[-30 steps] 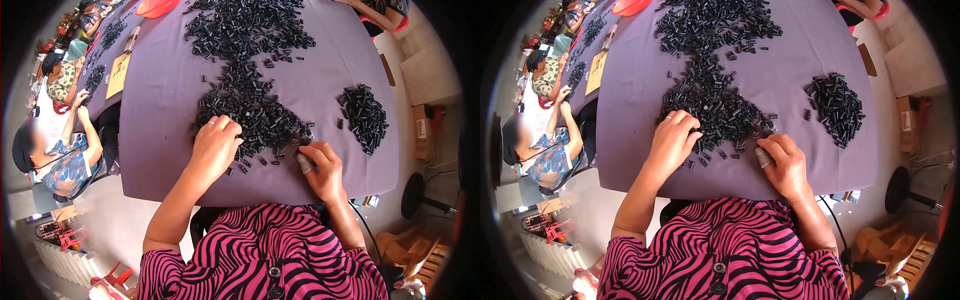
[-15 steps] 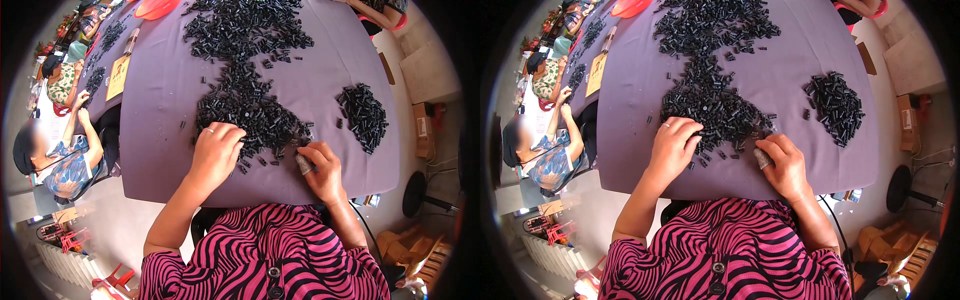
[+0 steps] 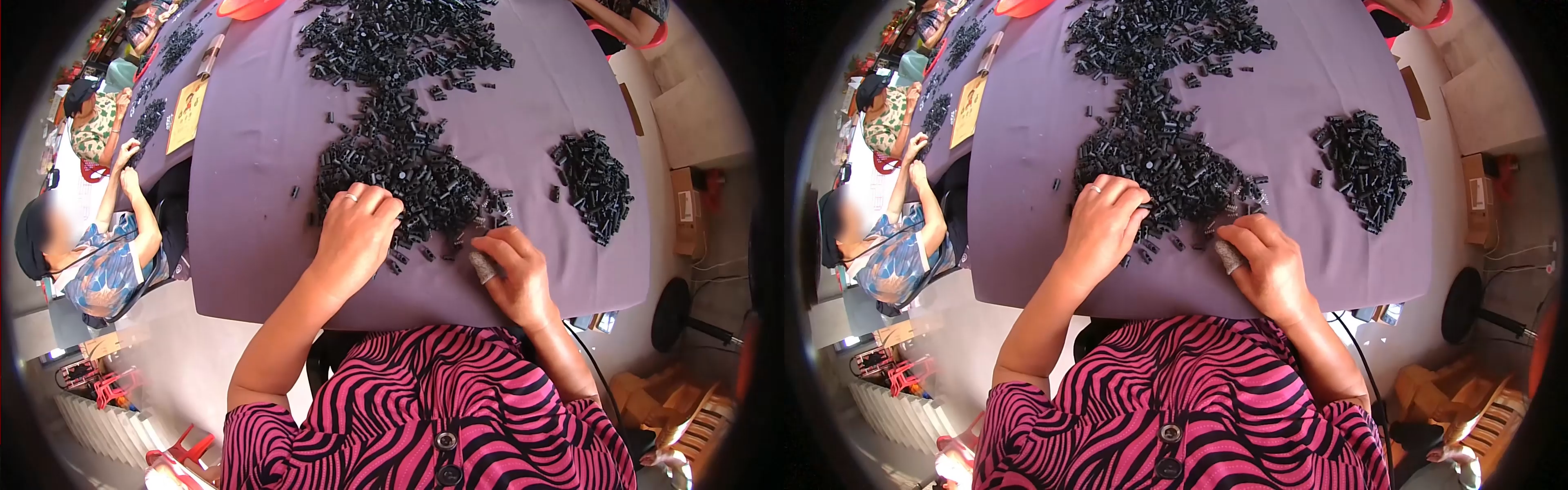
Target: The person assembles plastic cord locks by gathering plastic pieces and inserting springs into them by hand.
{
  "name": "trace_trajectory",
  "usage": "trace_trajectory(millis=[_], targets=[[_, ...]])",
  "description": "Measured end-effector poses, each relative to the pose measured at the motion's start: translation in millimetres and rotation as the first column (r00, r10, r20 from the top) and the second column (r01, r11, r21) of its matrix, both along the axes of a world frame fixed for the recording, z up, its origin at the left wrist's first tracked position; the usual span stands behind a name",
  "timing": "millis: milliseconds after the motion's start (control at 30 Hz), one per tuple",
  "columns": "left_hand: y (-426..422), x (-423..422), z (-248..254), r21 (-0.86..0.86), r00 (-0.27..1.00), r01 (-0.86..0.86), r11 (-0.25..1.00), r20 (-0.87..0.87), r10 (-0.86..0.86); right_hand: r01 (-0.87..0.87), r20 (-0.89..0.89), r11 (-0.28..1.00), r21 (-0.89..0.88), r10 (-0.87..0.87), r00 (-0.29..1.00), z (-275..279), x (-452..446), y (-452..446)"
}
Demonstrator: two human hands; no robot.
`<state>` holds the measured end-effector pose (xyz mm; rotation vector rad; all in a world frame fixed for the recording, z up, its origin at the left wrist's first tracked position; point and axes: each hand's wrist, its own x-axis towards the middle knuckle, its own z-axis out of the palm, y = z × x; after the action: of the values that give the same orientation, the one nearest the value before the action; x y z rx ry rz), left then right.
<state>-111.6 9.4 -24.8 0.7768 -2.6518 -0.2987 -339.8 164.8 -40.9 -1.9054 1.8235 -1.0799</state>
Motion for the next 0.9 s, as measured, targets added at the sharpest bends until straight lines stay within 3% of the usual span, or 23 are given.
trace_trajectory(millis=[200,400,533,900], targets=[[0,-1,-6,-0.097,0.996,0.023,0.995,0.087,-0.014,-0.122,-0.088,0.992,-0.014,0.121,0.989,12,30,-18],[2,9,-2,-0.099,0.998,0.03,0.995,-0.05,-0.035,-0.102,-0.113,0.995,-0.023,0.099,0.989,15,35,-27],[20,20,12,-0.041,0.997,0.04,0.998,-0.063,-0.043,-0.014,-0.14,1.0,0.015,0.016,0.99,18,18,-29],[70,50,17,0.243,0.992,0.002,0.97,-0.124,0.029,-0.125,-0.136,0.992,-0.011,0.123,0.983,16,38,-45]])
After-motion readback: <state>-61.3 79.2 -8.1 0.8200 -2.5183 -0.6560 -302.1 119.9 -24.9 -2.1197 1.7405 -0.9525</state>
